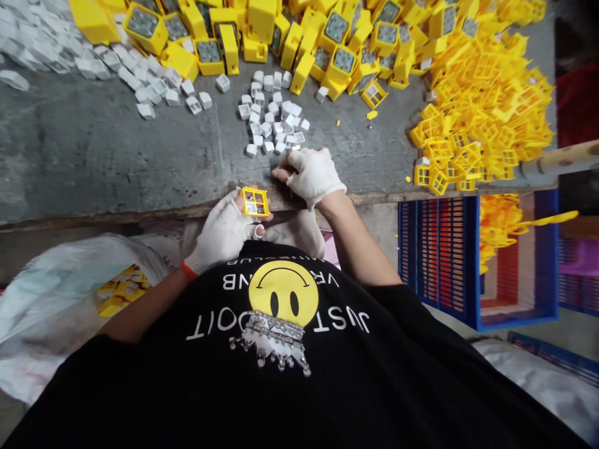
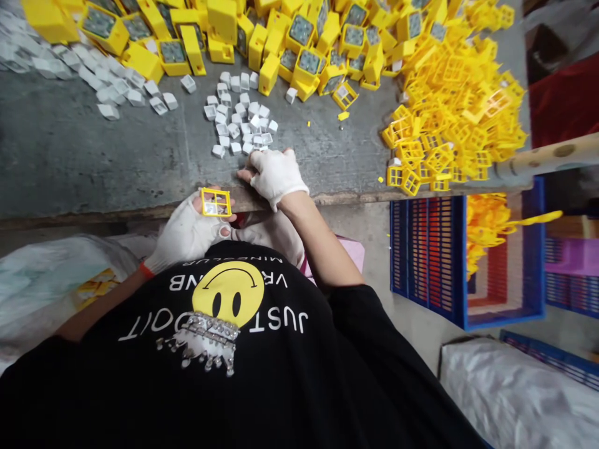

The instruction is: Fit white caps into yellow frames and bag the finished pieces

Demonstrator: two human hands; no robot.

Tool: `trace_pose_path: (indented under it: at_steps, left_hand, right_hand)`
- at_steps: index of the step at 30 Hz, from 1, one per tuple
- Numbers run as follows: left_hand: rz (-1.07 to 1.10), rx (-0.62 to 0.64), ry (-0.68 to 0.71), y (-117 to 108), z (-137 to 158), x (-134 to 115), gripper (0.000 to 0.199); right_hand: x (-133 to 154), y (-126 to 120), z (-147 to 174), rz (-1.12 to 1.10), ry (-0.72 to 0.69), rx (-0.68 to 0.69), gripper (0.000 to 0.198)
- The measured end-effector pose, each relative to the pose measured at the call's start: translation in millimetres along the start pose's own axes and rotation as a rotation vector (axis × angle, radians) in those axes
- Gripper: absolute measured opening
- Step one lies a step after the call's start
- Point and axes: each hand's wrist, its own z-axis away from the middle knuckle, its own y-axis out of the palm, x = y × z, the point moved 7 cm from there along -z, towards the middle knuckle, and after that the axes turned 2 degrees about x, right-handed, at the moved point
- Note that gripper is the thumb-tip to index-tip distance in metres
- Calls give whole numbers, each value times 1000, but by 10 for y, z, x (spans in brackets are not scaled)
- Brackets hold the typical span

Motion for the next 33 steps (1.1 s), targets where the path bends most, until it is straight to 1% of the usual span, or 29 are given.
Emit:
trace_pose_path:
  at_steps: [2, 5, 7, 9, 11, 13, 16, 18, 20, 22, 24, 26, 28, 30, 32, 33]
  left_hand:
    - [-4, -2, -5, -7, 3, 2, 25]
    - [15, -14, -16, -31, 8, -2, 25]
    - [32, -14, -21, -36, 10, -5, 23]
    - [42, -6, -21, -30, 11, -8, 22]
    - [45, -1, -16, -24, 11, -7, 22]
    - [43, -6, -9, -29, 11, -3, 23]
    - [41, -19, 2, -52, 9, 2, 25]
    - [50, -13, 5, -63, 2, 6, 25]
    - [60, 16, 9, -58, -9, 11, 24]
    - [66, 75, 12, -31, -22, 21, 23]
    - [65, 144, 8, 5, -31, 39, 24]
    - [62, 200, -16, 34, -38, 71, 25]
    - [62, 221, -49, 45, -46, 104, 22]
    - [62, 213, -60, 45, -56, 114, 20]
    - [57, 191, -42, 43, -63, 93, 21]
    - [56, 179, -30, 43, -63, 79, 23]
  right_hand:
    - [-76, -26, -20, -14, 29, -18, 26]
    - [-244, -79, 102, -97, 56, -120, 31]
    - [-324, -73, 219, -156, 42, -177, 38]
    - [-327, -15, 280, -168, 9, -189, 43]
    - [-262, 75, 261, -134, -21, -174, 46]
    - [-179, 147, 197, -95, -31, -165, 42]
    - [-74, 155, 173, -101, -44, -180, 26]
    - [5, 82, 275, -168, -110, -223, 17]
    - [115, 1, 452, -245, -231, -266, 19]
    - [236, -24, 640, -274, -348, -287, 23]
    - [320, 8, 778, -258, -403, -311, 26]
    - [346, 51, 852, -237, -411, -347, 29]
    - [325, 72, 871, -238, -424, -355, 32]
    - [248, 39, 833, -266, -441, -335, 34]
    - [95, -58, 726, -293, -413, -345, 33]
    - [0, -113, 642, -285, -376, -358, 32]
